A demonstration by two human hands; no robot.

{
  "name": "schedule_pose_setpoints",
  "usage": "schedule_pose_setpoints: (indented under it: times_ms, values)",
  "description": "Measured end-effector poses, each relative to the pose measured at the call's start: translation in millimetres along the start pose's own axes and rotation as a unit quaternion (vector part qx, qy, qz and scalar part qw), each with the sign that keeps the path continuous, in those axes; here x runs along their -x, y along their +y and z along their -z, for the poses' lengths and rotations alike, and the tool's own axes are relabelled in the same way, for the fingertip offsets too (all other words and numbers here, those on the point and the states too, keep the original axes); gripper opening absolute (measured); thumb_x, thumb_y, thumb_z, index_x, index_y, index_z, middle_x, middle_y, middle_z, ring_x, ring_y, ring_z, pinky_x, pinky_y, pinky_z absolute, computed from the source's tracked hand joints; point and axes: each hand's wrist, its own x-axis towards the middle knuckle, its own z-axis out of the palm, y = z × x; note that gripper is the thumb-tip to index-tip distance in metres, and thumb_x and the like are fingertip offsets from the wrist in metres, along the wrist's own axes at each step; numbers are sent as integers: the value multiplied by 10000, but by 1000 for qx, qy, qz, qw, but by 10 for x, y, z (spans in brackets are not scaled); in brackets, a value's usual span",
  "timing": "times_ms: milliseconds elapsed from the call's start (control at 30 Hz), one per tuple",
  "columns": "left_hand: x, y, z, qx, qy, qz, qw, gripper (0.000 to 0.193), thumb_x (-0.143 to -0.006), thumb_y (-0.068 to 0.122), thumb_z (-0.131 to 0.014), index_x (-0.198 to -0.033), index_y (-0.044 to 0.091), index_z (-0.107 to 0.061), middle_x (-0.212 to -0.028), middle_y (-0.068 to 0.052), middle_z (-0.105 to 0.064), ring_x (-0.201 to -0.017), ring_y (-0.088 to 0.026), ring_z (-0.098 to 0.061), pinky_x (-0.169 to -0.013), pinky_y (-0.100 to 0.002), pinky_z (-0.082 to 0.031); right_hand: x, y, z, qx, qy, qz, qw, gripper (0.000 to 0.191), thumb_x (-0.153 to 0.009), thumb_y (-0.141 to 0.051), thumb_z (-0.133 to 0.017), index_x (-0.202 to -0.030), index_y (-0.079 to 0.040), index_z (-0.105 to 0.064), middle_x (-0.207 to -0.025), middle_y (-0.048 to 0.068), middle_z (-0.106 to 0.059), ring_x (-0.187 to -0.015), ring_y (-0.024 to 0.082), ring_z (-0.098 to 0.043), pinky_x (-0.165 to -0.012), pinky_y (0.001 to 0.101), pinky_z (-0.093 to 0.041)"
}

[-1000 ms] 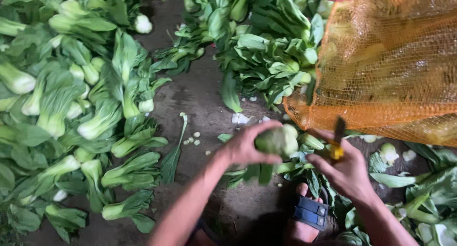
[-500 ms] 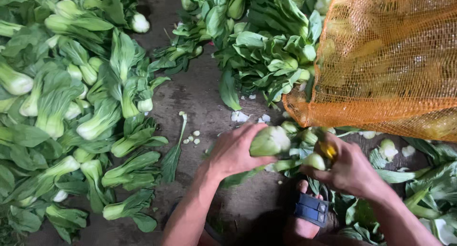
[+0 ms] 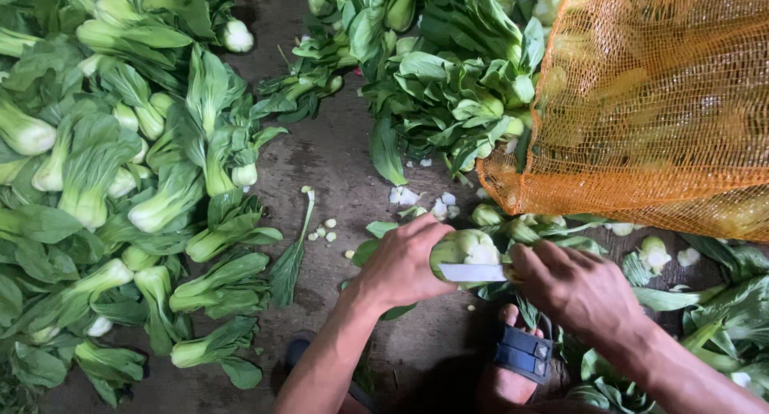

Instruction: The person trims the base of bok choy stalks using a small knife, removing unwanted parts and placing the trimmed vegetables into a pile. The person works continuously on multiple stalks, handling them one at a time.

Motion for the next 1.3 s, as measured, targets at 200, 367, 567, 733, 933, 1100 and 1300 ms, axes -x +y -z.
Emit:
schedule_pose_setpoints:
  times_ms: [200, 367, 567, 733, 933, 1100, 1300]
  values:
    - [79, -118, -81, 7, 11, -37, 999, 670, -571, 291, -927, -1149, 49, -690, -1118, -87, -688, -980, -262, -716, -859, -403, -611, -68, 417, -127, 11, -15, -218, 976, 168, -971, -197, -624, -1118, -117, -607, -732, 123, -675, -562, 315, -669, -513, 441, -533]
    - [36, -242, -38, 98, 23, 60, 993, 646, -685, 295, -887, -1266, 99, -683, -1143, -56, -662, -995, -181, -692, -835, -364, -617, 164, 524, -523, -233, 20, -292, 927, 284, -890, -221, -693, -1155, -126, -651, -712, 143, -738, -593, 251, -696, -566, 419, -556]
    - [389, -343, 1044, 693, 314, -187, 622, 818, -907, 761, -520, -1376, 96, -608, -1208, -104, -702, -1128, -237, -668, -1069, -430, -474, -1, 954, -926, -279, 147, -293, 903, 250, -991, -251, -703, -1195, -108, -721, -951, 155, -754, -868, 218, -738, -769, 353, -566]
    - [390, -506, 1054, 736, 421, -124, 517, 643, -949, 655, -485, -1385, 201, -619, -1282, -106, -701, -1246, -280, -652, -1195, -507, -429, -653, 1248, -1142, -226, 121, -331, 908, 336, -955, -244, -727, -1249, -82, -724, -1157, 193, -724, -1015, 313, -723, -889, 399, -557]
    - [108, -370, 111, 610, 246, -16, 753, 455, -1076, 363, -633, -1359, 7, -635, -1109, -150, -702, -1009, -256, -676, -887, -408, -552, -1235, 1257, -1203, -121, 126, -215, 961, 509, -852, -144, -775, -1340, -49, -669, -1262, 196, -704, -1033, 364, -721, -924, 451, -558]
    - [91, -15, -143, 179, 117, 50, 976, 361, -958, 228, -710, -1303, 122, -688, -1148, -75, -766, -1078, -182, -741, -989, -349, -600, -881, 880, -654, -287, 29, -330, 899, 546, -782, -369, -893, -1156, -35, -675, -1072, 167, -739, -889, 232, -724, -791, 387, -585]
    - [-136, 146, -559, -247, 244, -181, 920, 770, -639, 328, -791, -1330, 40, -610, -1300, -200, -707, -1169, -419, -701, -1173, -541, -260, -171, 196, -41, -457, 145, -243, 843, 670, -681, -202, -895, -1266, -66, -599, -1120, 96, -687, -872, 216, -705, -655, 311, -605]
